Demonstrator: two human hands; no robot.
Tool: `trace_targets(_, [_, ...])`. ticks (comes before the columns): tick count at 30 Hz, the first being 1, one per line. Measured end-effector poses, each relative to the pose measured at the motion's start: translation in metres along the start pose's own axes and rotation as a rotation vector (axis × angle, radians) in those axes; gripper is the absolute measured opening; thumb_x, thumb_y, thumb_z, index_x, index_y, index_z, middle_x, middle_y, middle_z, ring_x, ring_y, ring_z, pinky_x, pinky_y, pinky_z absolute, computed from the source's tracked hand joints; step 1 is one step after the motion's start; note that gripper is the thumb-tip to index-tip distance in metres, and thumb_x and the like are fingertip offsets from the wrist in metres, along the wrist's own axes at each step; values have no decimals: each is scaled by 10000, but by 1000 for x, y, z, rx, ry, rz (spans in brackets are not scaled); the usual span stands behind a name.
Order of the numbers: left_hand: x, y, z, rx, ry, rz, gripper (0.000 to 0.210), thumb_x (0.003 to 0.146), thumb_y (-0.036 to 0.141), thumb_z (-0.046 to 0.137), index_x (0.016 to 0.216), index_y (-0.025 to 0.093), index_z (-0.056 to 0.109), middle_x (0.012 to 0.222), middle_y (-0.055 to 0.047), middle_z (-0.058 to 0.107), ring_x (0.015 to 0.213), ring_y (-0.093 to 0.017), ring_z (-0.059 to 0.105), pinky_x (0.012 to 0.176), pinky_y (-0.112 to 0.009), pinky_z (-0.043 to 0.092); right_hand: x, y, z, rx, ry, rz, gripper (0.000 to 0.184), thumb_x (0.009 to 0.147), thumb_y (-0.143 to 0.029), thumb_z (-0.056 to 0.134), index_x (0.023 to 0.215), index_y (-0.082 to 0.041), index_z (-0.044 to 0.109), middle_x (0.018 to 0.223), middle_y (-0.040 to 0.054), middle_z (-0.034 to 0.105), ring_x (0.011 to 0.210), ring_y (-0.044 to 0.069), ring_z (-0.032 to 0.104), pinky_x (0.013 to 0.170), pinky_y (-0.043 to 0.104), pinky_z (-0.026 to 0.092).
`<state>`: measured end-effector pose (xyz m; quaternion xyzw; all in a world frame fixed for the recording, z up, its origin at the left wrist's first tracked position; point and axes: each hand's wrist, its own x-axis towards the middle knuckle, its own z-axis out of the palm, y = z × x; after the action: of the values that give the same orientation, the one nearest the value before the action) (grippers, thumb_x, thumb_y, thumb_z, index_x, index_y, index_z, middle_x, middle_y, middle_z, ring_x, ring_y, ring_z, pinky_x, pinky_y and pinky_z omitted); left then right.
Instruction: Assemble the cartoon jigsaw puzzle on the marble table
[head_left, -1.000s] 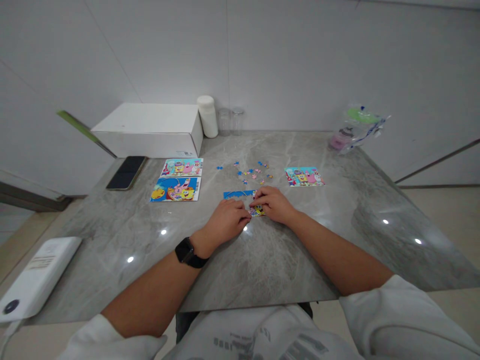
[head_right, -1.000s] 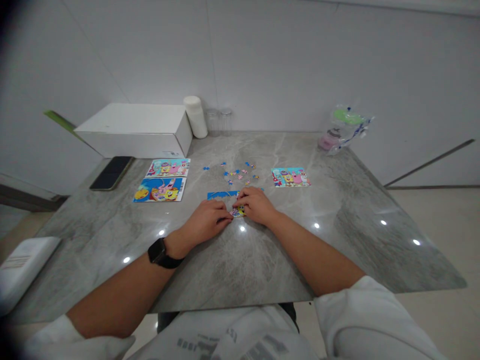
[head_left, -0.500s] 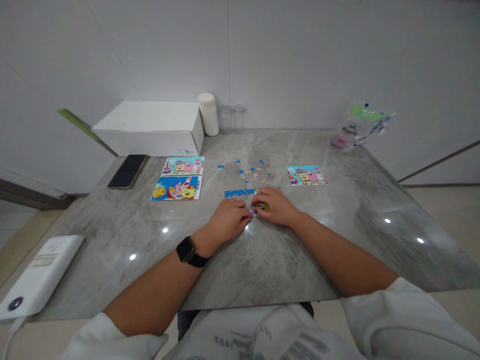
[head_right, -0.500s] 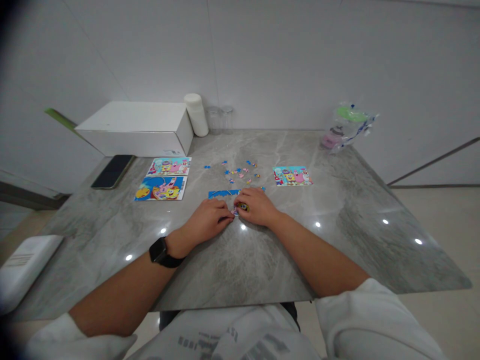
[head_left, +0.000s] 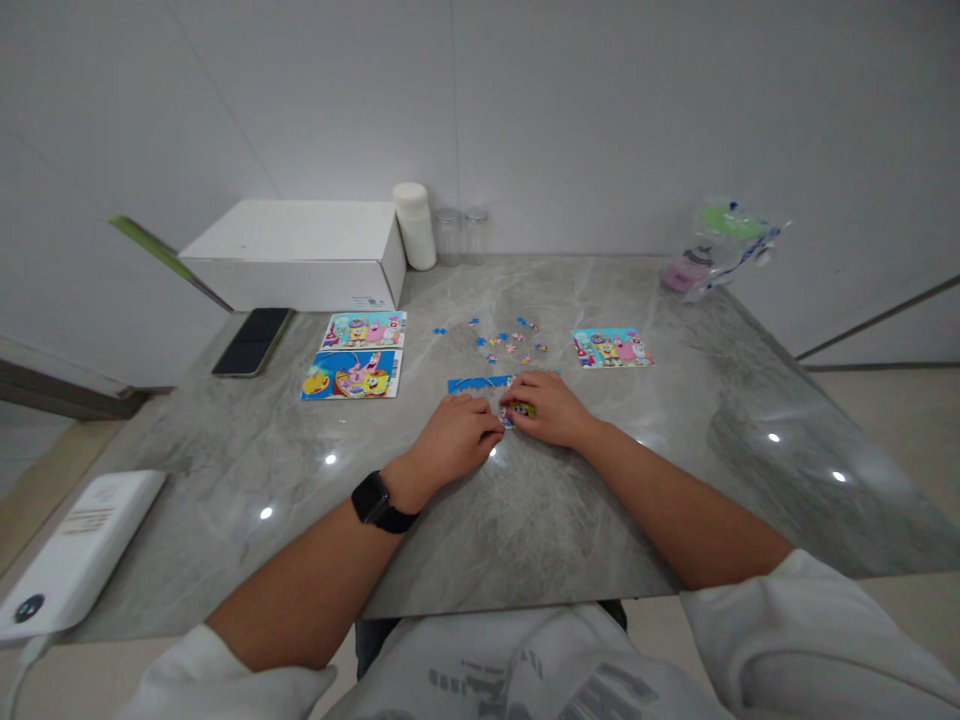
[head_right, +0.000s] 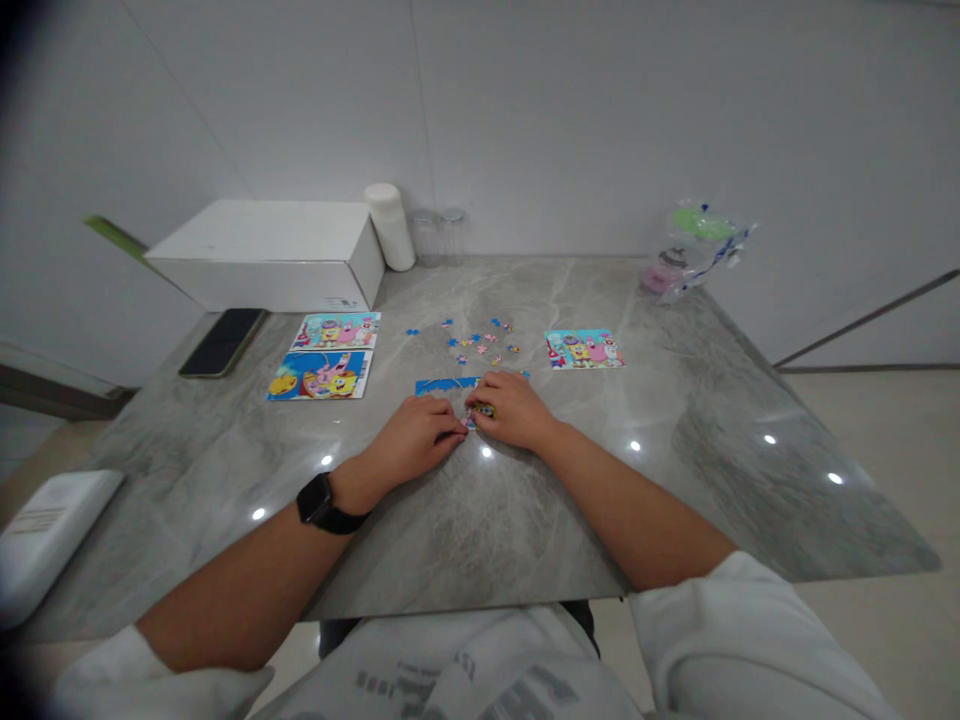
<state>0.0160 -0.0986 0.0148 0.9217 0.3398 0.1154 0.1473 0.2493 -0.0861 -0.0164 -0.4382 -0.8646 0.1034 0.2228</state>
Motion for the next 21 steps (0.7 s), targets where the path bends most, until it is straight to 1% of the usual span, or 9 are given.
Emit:
trace_targets(9, [0,0,-1,-1,-9,-9,173,994,281,666,1023,252,834,961,-67,737,963,-249,648,874,-396,460,0,4,3,45,9,6,94,897,-220,759,978,-232,804,1013,61,732,1005,239,665,918,391,449])
trace_targets(15, [0,0,1,4,-3,-8,164,993,282,674,1022,247,831,970,-68,741,973,-254,656,873,-403,470,0,7,5,66,33,0,84,885,-212,779,957,-238,812,1007,57,732,978,225,671,902,380,459])
trace_targets(21, [0,-1,2,-5,7,5,162,989,273,678,1026,252,834,956,-68,737,961,-249,655,868,-403,472,0,9,6,69,28,10,62,921,-239,770,939,-244,829,992,55,736,995,229,675,898,384,454])
